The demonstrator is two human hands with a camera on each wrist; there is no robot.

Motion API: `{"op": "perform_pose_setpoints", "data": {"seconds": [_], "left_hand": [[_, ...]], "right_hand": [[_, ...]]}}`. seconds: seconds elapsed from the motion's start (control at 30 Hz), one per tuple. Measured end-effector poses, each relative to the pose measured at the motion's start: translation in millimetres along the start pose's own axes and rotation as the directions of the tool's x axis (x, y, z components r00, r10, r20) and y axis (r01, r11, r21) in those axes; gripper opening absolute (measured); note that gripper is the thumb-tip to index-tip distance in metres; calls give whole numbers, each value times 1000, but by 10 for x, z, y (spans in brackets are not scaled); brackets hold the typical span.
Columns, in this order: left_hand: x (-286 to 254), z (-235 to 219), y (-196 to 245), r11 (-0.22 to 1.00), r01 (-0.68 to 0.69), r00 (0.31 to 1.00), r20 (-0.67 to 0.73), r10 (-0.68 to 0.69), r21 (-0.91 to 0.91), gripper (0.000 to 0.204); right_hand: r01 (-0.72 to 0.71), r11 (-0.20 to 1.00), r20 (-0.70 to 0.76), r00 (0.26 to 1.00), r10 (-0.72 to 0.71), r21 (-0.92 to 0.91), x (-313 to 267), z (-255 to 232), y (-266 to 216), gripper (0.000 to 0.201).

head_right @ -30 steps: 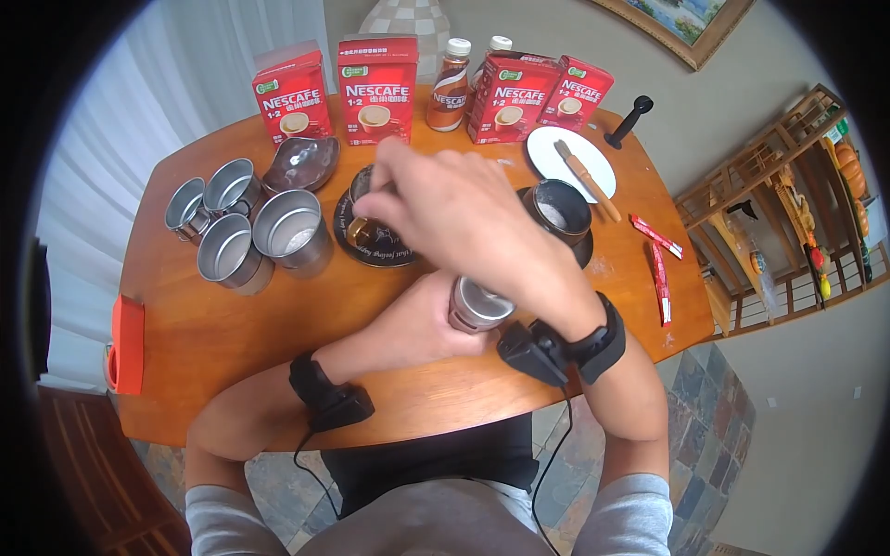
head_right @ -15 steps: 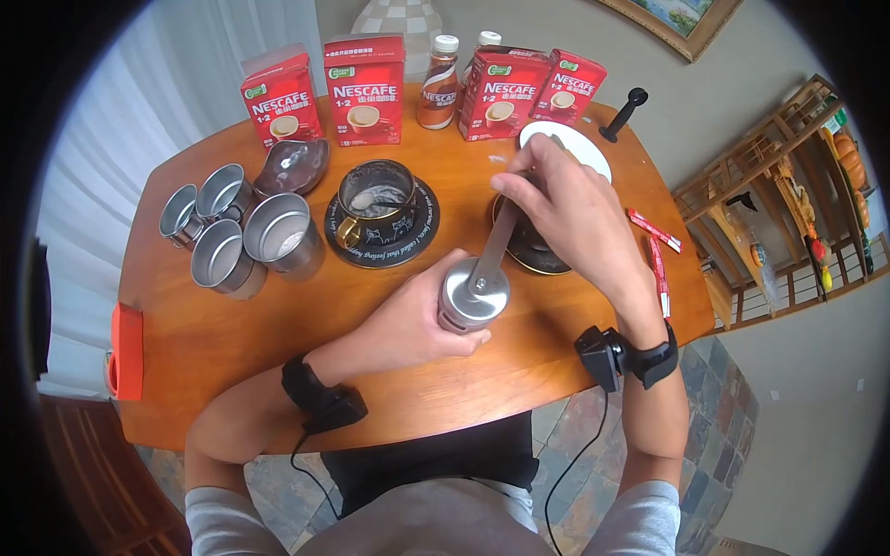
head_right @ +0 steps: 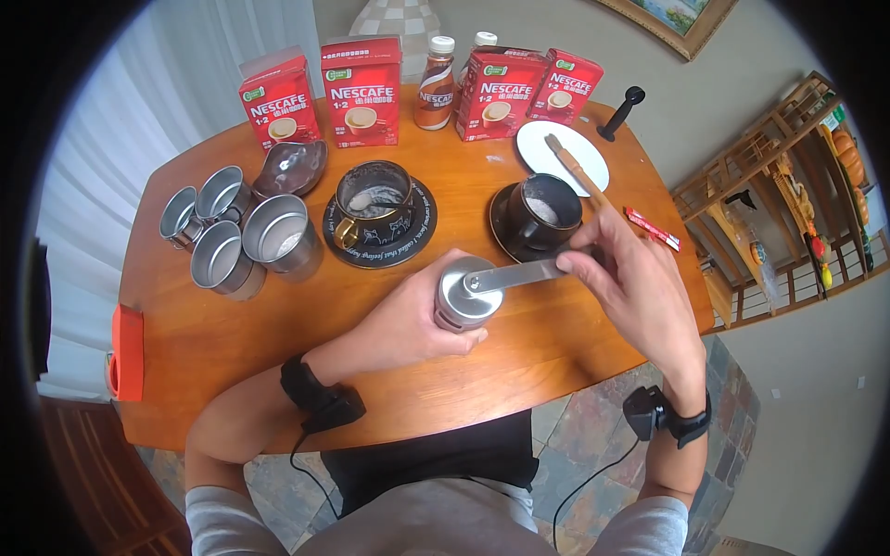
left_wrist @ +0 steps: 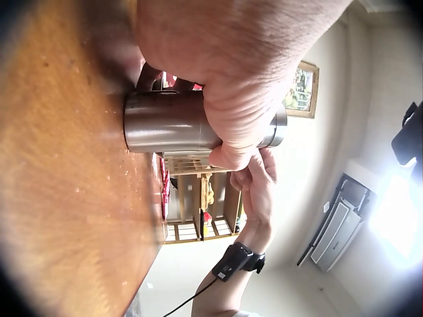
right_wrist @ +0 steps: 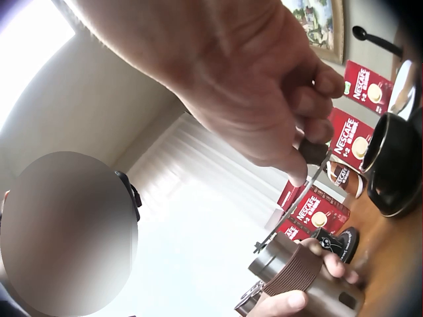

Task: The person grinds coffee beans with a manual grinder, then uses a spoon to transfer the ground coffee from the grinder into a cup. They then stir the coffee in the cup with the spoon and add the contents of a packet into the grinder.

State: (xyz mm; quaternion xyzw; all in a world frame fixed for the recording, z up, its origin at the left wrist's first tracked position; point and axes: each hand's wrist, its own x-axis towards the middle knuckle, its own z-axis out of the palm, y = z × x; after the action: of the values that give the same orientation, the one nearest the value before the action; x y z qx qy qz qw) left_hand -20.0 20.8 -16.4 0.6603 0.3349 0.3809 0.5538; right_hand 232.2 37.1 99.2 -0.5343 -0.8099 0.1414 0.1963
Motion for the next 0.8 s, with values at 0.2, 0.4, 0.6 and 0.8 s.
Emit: {"op": "perform_pose_setpoints", "data": {"seconds": [0.2,0.4,0.6,0.8], "left_hand": [[4,15,-44,999,-38,999,-20,38,-4,49],[30,37,-138,995,-101,993,-54,102,25,57],[10,10,-77,993,71,997,29,-69,-93,53],[-9,-4,-95,983,-19,999,44,27,-182,55]], "right_hand": [[-52,998,216,975,57,-29,-369,-229,-200,31],[288,957,428,863,-269,21,-575,-233,-516,30],[574,810,409,716,-566,117,-417,86,-938,30],[678,708,223,673,-706,196,-122,468,-1127,27]]}}
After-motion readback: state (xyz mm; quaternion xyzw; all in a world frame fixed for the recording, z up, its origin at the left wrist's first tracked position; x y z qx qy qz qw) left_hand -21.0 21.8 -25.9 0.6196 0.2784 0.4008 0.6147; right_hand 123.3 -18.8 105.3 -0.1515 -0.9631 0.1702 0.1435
